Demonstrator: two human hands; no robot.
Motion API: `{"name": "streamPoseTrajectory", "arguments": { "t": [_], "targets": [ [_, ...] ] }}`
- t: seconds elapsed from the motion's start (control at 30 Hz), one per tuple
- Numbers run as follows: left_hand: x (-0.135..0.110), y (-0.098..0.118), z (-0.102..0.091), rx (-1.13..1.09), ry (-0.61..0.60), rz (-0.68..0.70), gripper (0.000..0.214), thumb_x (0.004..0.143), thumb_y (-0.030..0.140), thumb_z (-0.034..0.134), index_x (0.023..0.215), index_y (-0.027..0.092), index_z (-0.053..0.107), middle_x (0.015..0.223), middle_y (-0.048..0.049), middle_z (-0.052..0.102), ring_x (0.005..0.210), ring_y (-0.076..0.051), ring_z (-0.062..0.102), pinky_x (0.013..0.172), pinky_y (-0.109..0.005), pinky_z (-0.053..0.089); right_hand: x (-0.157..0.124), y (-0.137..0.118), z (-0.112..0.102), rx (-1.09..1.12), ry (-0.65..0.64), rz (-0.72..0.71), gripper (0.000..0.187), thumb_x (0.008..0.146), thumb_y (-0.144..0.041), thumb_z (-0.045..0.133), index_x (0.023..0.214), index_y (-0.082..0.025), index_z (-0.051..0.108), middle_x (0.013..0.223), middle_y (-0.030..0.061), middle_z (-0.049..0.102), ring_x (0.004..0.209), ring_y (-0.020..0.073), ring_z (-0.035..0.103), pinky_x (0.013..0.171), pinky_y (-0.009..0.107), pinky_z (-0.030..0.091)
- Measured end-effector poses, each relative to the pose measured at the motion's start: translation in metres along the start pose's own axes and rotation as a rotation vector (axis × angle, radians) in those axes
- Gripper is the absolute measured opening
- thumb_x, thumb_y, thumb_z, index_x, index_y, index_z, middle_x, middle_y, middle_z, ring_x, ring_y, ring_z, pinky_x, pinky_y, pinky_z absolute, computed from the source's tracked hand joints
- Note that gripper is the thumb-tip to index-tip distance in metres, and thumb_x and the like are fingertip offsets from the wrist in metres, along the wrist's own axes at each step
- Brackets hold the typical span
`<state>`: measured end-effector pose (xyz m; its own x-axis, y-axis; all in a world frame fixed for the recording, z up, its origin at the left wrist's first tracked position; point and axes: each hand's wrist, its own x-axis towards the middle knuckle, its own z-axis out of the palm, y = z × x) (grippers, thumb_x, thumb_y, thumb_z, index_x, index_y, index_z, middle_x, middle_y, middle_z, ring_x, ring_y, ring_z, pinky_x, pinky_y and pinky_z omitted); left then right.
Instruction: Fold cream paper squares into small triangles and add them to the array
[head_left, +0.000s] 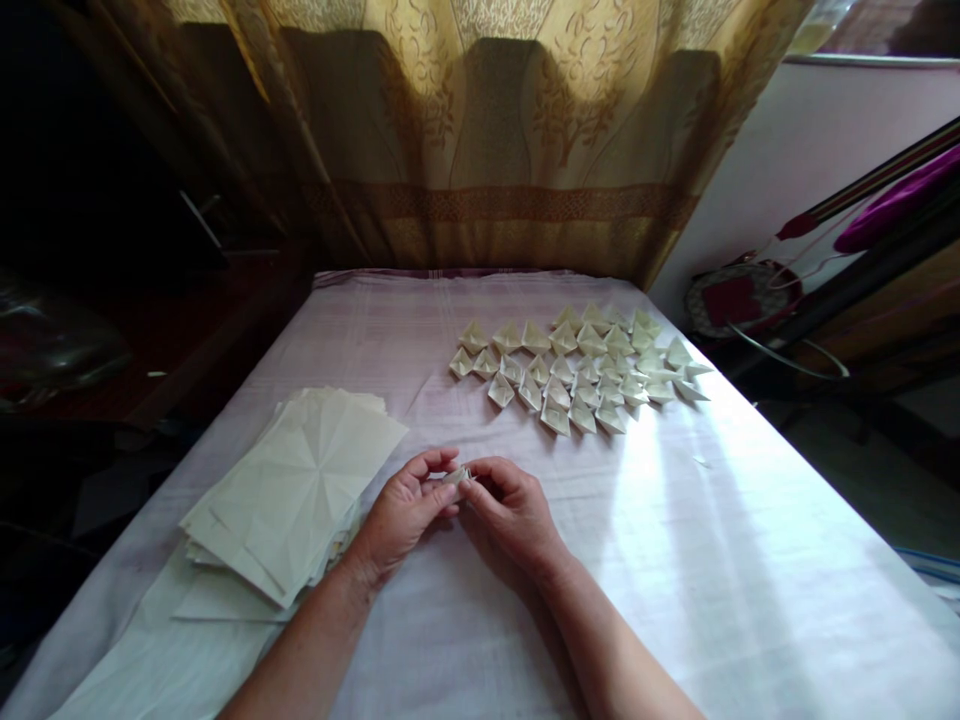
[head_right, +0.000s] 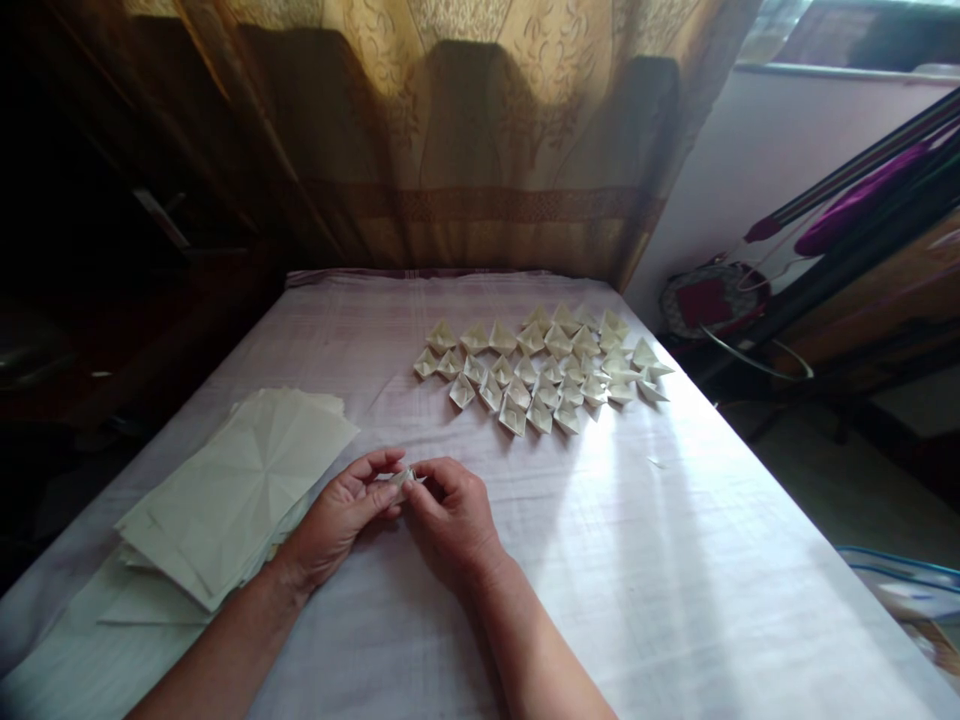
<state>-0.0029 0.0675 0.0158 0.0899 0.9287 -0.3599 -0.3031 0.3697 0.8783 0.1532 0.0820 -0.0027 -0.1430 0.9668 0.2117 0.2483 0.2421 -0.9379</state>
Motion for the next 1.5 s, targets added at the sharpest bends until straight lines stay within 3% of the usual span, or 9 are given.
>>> {"name": "streamPoseTrajectory", "arguments": {
  "t": [0.17,0.27,0.4,0.67,0.8,1.07,1.27,1.5],
  "targets": [
    [0.000,-0.001,0.002,0.091,0.021,0.000,0.063,0.060,0.043,0.087,0.112,0.018,0.062,0.081,0.0012,0.066,0.061,-0.007,0.061,0.055,-0.016,0.050,0.000,0.001,-0.001,0.042,-0.020,-0.051,0.014,0.086,-0.024,0.063,0.092,-0.022,0.075,0.087,0.0037,0.075,0.078,0.0158,0.068,0.072,0.025,0.051],
    [0.001,-0.005,0.002,0.216,0.026,-0.009,0.057,0.063,0.052,0.081,0.104,0.017,0.061,0.063,0.0050,0.061,0.044,-0.006,0.053,0.041,-0.015,0.040,0.001,0.001,-0.002,0.052,-0.019,-0.058,0.014,0.086,-0.024,0.064,0.092,-0.022,0.076,0.085,0.0039,0.075,0.077,0.0159,0.068,0.071,0.025,0.051],
    [0.003,-0.008,0.000,0.333,0.031,0.042,0.052,0.067,0.058,0.075,0.096,0.018,0.059,0.055,0.0064,0.056,0.038,-0.007,0.047,0.034,-0.014,0.030,0.001,0.001,-0.002,0.044,-0.013,-0.043,0.014,0.085,-0.025,0.064,0.089,-0.022,0.077,0.082,0.0038,0.075,0.073,0.0157,0.068,0.067,0.024,0.051],
    [0.005,-0.006,-0.001,0.313,0.040,0.115,0.044,0.064,0.051,0.078,0.084,0.017,0.060,0.069,0.0040,0.059,0.047,-0.005,0.047,0.039,-0.015,0.038,-0.001,0.004,0.002,0.123,0.021,0.077,0.016,0.079,-0.030,0.068,0.088,-0.021,0.077,0.076,0.0024,0.075,0.066,0.0160,0.068,0.062,0.024,0.053],
    [0.004,-0.005,0.000,0.306,0.040,0.108,0.041,0.066,0.050,0.077,0.082,0.017,0.060,0.060,0.0057,0.057,0.043,-0.005,0.043,0.039,-0.015,0.035,0.000,0.002,0.002,0.171,-0.005,0.128,0.015,0.077,-0.029,0.068,0.085,-0.019,0.076,0.074,0.0021,0.074,0.065,0.0155,0.067,0.061,0.023,0.052],
    [0.005,-0.007,0.003,0.262,0.093,0.094,0.046,0.060,0.050,0.080,0.084,0.018,0.056,0.070,0.0053,0.053,0.053,-0.007,0.049,0.038,-0.014,0.036,0.005,-0.009,-0.007,0.168,-0.097,0.157,0.022,0.081,-0.035,0.061,0.076,-0.017,0.072,0.069,0.0014,0.072,0.062,0.0143,0.063,0.060,0.023,0.050],
    [0.001,-0.008,0.006,0.388,0.154,0.146,0.040,0.065,0.044,0.077,0.089,0.019,0.058,0.081,0.0015,0.058,0.057,-0.008,0.052,0.044,-0.016,0.038,0.004,-0.004,-0.004,0.054,0.016,0.097,0.021,0.079,-0.035,0.060,0.069,-0.018,0.067,0.062,-0.0001,0.065,0.058,0.0131,0.056,0.057,0.022,0.045],
    [0.001,-0.008,0.005,0.466,0.031,0.159,0.034,0.072,0.045,0.069,0.086,0.016,0.063,0.072,0.0006,0.060,0.057,-0.011,0.054,0.051,-0.020,0.043,0.005,-0.004,-0.001,0.133,0.118,0.168,0.025,0.078,-0.040,0.060,0.068,-0.018,0.066,0.060,0.0003,0.063,0.057,0.0138,0.055,0.055,0.023,0.045]
  ]
}}
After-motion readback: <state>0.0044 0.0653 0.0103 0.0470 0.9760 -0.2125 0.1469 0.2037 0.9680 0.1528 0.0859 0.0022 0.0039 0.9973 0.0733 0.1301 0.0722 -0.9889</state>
